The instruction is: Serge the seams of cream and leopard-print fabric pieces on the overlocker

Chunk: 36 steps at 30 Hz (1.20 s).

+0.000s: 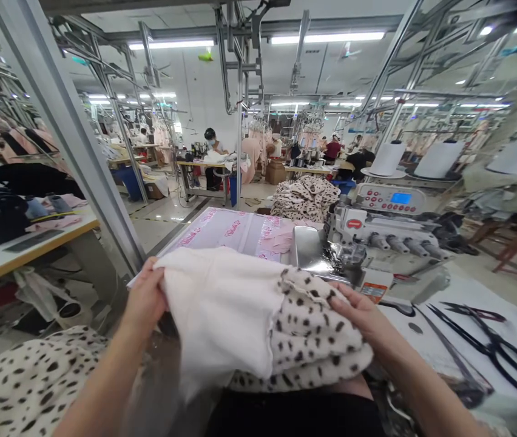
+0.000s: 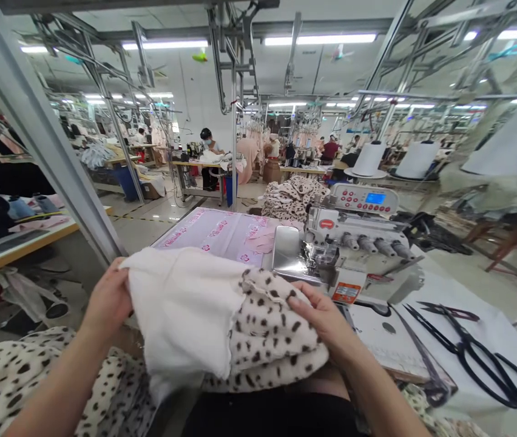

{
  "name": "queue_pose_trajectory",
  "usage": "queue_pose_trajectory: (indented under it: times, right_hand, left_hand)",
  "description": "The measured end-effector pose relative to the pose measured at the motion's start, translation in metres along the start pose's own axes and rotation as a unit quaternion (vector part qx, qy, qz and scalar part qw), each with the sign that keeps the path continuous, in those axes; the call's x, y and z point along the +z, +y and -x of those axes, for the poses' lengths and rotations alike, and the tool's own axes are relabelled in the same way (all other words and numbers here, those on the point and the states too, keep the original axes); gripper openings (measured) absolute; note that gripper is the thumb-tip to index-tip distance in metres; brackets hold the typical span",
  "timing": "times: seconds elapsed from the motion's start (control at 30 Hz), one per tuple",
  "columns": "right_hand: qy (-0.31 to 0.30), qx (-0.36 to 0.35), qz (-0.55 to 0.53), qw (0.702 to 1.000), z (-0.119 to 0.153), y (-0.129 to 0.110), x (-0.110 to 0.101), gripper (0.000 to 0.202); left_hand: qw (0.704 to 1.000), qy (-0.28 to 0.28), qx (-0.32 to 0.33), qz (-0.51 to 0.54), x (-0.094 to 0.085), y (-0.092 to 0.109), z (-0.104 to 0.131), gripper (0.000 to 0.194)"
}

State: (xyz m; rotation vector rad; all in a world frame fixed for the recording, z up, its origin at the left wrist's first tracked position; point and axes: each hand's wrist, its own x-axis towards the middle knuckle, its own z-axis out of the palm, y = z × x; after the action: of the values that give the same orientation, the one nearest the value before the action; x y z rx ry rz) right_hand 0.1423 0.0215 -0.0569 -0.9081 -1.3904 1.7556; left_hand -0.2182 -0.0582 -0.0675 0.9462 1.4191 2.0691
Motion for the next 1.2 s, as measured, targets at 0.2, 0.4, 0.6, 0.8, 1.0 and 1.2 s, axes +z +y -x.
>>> queue_pose_trajectory:
  times: [0.2,0.4,0.6,0.8,1.0,1.2]
  right_hand:
    - [0.103,-0.059,0.251,0.961,-0.023,0.046,-0.033,0.027]
    - [0.194,-0.320,0.459,0.806,-0.017,0.067,-0.026,0.019]
    - [0.092,-0.335,0.565,0.748,-0.012,0.069,-0.017,0.020]
    - [0.122,-0.329,0.542,0.763,-0.011,0.077,-0.017,0.019]
    - [0.254,-0.290,0.480,0.788,0.021,0.049,-0.025,0.014]
    - [0.272,-0.320,0.491,0.763,0.038,0.045,-0.040,0.011]
  left_hand:
    - [0.977,-0.106,-0.116,-0.145,-0.013,-0.029,-0.023,0.045]
    - [0.945,-0.165,-0.192,-0.206,-0.010,-0.055,-0.037,0.047]
    - [0.927,-0.227,-0.241,-0.179,-0.004,-0.046,-0.043,0.047]
    - [0.928,-0.282,-0.223,-0.101,-0.001,-0.022,-0.035,0.048]
    - [0.908,-0.322,-0.147,-0.225,-0.004,0.007,-0.010,0.023]
    - [0.907,-0.282,-0.099,-0.298,-0.003,0.012,0.006,0.022]
